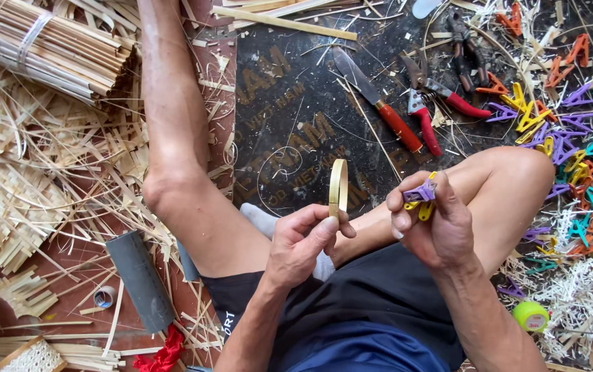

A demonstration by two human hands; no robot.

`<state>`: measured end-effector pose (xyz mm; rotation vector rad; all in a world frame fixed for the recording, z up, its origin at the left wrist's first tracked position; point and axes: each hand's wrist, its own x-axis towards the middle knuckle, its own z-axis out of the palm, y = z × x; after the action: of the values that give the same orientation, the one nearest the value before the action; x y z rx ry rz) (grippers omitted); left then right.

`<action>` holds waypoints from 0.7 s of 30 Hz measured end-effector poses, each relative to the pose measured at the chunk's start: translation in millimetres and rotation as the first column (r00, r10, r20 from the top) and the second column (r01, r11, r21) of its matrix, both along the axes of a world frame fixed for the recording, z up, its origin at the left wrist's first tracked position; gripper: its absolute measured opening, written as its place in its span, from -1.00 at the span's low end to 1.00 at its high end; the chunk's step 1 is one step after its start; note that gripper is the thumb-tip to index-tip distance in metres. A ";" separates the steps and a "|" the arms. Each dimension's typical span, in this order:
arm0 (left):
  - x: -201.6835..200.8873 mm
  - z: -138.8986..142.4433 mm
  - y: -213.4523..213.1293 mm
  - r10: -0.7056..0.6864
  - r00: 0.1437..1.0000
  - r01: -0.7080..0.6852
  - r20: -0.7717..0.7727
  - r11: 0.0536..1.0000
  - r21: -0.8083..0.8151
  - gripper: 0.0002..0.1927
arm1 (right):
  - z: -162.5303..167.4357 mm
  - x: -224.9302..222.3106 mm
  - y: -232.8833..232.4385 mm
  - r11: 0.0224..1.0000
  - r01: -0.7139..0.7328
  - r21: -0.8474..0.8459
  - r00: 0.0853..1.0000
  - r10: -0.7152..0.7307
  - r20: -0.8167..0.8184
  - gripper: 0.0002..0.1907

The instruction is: The person sits on the floor assembling woven bamboo basket lampshades. They fit a round wooden rim into the top of a woven basket body, press and tuck the weave to seat it, apply glue from a squeeze bottle around the rim joint, secure the rim with plastic clothespins, and set finished baskets aside with a pile of completed ones nearby.

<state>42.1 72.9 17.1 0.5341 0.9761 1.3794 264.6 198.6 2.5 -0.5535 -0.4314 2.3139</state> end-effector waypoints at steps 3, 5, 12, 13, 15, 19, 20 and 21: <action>3.2 -5.4 -1.0 0.030 1.000 -0.030 0.006 0.999 -0.018 -0.75 | 3.8 1.4 -4.3 0.996 -0.019 -0.084 0.998 0.013 -0.069 -0.48; 5.2 -8.7 -1.6 0.044 0.999 -0.044 -0.004 0.999 -0.019 -0.76 | 6.3 2.3 -5.1 0.995 -0.008 -0.101 0.997 0.000 -0.071 -0.50; 19.1 -16.4 1.9 0.011 0.997 -0.006 0.079 0.998 -0.056 -0.76 | 12.9 22.7 -9.4 0.992 0.074 -0.100 0.997 -0.077 -0.023 -0.55; 21.4 -18.2 2.8 0.002 0.997 0.003 0.082 0.998 -0.058 -0.76 | 13.6 25.6 -10.2 0.991 0.078 -0.106 0.996 -0.083 -0.043 -0.55; 25.2 -22.8 4.6 -0.015 0.997 0.019 0.072 0.998 -0.065 -0.76 | 14.7 28.4 -12.2 0.990 0.074 -0.121 0.992 -0.085 -0.090 -0.55; 26.8 -33.1 2.5 -0.020 0.998 0.026 0.062 0.995 -0.096 -0.76 | 16.6 34.0 -16.9 0.982 0.187 0.018 0.973 -0.188 0.133 -0.59; 26.1 -35.6 1.2 -0.024 0.997 0.032 0.071 0.994 -0.103 -0.77 | 16.2 39.9 -15.5 0.969 0.216 0.120 0.938 -0.240 0.248 -0.61; 25.3 -38.0 0.0 0.002 1.000 0.001 0.019 0.991 -0.136 -0.77 | 15.8 49.7 -14.5 0.944 0.242 0.223 0.880 -0.310 0.360 -0.64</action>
<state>67.3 72.9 -21.0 0.4175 1.0461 1.3055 314.3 184.2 18.3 -0.9333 -0.6858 1.8672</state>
